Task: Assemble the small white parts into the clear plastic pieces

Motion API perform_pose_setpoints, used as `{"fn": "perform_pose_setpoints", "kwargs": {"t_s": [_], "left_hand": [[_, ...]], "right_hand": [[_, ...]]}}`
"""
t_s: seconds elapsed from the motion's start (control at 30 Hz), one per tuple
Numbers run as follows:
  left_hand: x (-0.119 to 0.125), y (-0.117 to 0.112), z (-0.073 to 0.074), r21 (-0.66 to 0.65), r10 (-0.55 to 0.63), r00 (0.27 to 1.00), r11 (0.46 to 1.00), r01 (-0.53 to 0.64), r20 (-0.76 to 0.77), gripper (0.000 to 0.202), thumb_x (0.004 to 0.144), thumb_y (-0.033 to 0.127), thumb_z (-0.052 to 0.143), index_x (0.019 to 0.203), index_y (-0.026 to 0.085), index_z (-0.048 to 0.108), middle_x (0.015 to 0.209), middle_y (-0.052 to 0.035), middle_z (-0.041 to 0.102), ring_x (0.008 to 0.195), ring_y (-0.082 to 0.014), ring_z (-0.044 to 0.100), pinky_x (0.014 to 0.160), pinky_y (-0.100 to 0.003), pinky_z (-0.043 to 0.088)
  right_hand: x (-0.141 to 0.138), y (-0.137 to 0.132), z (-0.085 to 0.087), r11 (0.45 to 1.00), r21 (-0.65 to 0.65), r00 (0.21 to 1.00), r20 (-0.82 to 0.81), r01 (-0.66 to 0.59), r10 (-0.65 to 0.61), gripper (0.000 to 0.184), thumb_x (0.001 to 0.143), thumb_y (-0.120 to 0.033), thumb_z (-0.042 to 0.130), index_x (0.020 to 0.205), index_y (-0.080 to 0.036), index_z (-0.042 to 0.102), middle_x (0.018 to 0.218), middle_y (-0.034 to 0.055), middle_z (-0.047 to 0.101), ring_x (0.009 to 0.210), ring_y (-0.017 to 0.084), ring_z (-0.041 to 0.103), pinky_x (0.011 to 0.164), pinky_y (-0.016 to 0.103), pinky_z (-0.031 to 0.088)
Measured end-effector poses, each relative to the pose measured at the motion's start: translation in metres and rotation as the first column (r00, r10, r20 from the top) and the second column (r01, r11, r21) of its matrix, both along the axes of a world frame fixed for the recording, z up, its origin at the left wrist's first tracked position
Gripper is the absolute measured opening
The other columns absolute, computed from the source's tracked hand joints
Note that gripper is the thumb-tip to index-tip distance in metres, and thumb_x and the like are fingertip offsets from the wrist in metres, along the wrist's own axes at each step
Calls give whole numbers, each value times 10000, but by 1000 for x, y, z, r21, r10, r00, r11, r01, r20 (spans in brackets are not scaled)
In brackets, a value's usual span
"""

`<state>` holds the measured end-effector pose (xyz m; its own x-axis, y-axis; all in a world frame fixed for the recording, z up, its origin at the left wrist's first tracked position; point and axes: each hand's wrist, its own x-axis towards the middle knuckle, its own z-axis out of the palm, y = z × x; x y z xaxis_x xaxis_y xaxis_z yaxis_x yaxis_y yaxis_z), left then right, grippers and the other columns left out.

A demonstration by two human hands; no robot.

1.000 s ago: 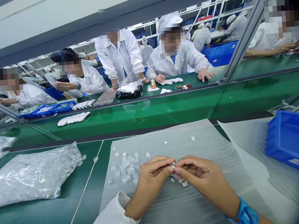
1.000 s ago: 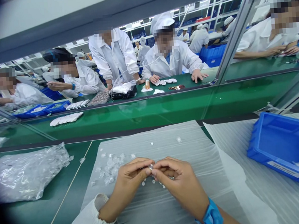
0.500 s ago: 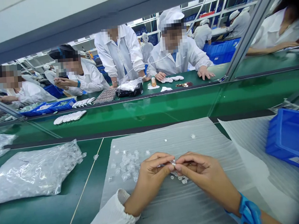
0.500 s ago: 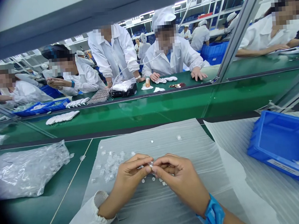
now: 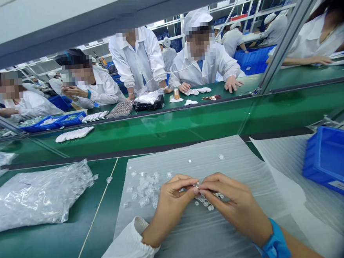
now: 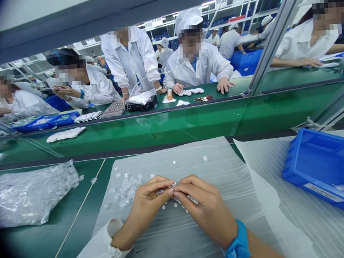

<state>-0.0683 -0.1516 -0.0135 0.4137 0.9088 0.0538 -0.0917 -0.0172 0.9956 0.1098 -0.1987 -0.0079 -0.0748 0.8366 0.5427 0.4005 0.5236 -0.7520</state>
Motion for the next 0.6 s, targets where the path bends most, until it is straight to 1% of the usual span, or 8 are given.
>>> {"fn": "perform_pose_setpoints", "kwargs": {"t_s": [0.07, 0.17, 0.23, 0.33, 0.4, 0.47, 0.6], "left_hand": [[0, 0, 0, 3, -1, 1000, 1000, 2, -21, 184, 805, 251, 769, 986, 230, 798, 913, -64, 668, 823, -175, 655, 744, -304, 568], [1, -1, 0, 14, 10, 999, 1000, -10, -49, 192, 803, 252, 771, 992, 231, 797, 905, -62, 666, 825, -177, 652, 744, -303, 561], [1, -2, -1, 29, 24, 999, 999, -22, -49, 202, 806, 253, 767, 1006, 239, 793, 915, -61, 660, 843, -181, 648, 747, -303, 565], [2, -4, -2, 50, 35, 998, 998, -32, -56, 201, 819, 257, 752, 1017, 253, 790, 928, -59, 646, 865, -184, 645, 740, -301, 576], [2, -4, -2, 63, 47, 996, 997, -43, -70, 191, 814, 260, 756, 1002, 254, 793, 910, -55, 640, 856, -182, 643, 723, -293, 579], [2, -4, -2, 67, 61, 995, 996, -56, -82, 189, 803, 263, 765, 989, 254, 796, 892, -51, 634, 843, -181, 644, 709, -288, 581], [1, -4, -3, 99, 70, 993, 993, -61, -92, 192, 813, 268, 754, 1001, 255, 795, 864, -44, 611, 822, -177, 643, 707, -291, 577]], "right_hand": [[0, 1, 0, 999, -44, 1000, -10, -9, 8, 152, 923, -130, 609, 1010, -212, 704, 938, 49, 658, 830, 153, 646, 683, 259, 537], [-1, 1, 0, 997, -72, 999, -29, -16, 14, 154, 932, -128, 585, 994, -225, 688, 924, 34, 643, 793, 141, 627, 659, 253, 523], [-2, 0, 1, 996, -86, 999, -45, -15, 11, 156, 936, -126, 568, 987, -228, 674, 919, 28, 629, 796, 139, 616, 679, 255, 530], [-3, -2, 2, 988, -153, 997, -70, -26, 16, 129, 948, -147, 550, 962, -224, 653, 923, 28, 615, 825, 146, 610, 722, 266, 541], [-3, -3, 2, 981, -191, 997, -72, -36, 22, 121, 955, -165, 544, 957, -225, 649, 933, 28, 617, 833, 149, 610, 725, 272, 537], [-3, -3, 2, 978, -207, 998, -65, -37, 24, 123, 959, -176, 543, 963, -229, 654, 935, 27, 620, 830, 149, 610, 719, 275, 527], [-2, -1, 1, 980, -197, 998, -56, -32, 21, 125, 955, -192, 560, 957, -230, 679, 919, 28, 638, 802, 147, 615, 685, 273, 506]]}}
